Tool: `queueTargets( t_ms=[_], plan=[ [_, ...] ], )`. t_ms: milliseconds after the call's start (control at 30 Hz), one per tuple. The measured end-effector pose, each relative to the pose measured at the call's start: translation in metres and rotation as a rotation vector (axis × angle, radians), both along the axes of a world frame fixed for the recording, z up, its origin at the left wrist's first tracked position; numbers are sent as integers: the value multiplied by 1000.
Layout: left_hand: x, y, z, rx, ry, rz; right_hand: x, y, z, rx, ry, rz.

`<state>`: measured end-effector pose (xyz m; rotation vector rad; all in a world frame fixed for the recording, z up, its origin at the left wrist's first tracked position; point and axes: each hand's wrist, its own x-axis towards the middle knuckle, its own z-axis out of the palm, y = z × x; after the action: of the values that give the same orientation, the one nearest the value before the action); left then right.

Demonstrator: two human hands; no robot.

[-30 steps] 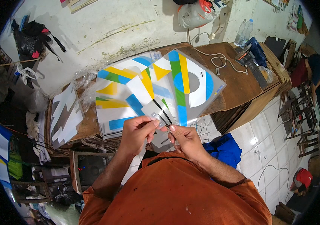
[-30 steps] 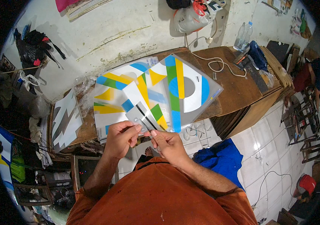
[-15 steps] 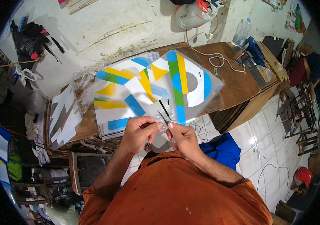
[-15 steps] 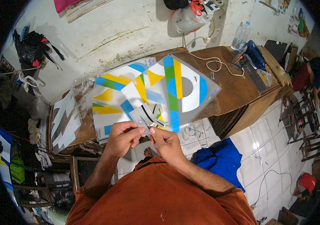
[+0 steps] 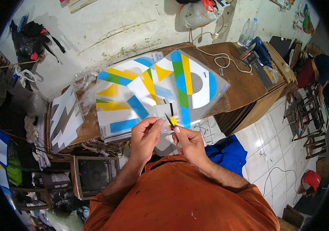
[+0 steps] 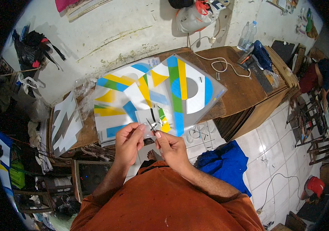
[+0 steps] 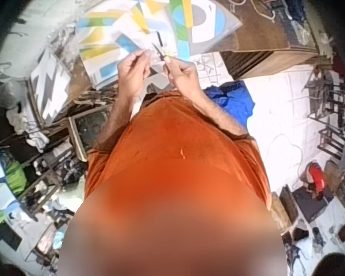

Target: The person uses a utility knife to cut and trim a large sheet of colorful sign material on a wooden workbench. They repeatedly lift and reposition the sheet, cut along straight edges, and remove small strips of material.

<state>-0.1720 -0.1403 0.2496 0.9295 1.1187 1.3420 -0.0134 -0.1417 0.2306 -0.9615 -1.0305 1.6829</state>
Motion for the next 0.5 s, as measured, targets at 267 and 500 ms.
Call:
queueTargets(
  t_ms=[267,500],
  plan=[
    [-16,0,10,23,341,-128,33,15,9,36,-127,263],
    [-12,7,16,-39,454,-313,57,22,10,84,-266,370]
  ],
)
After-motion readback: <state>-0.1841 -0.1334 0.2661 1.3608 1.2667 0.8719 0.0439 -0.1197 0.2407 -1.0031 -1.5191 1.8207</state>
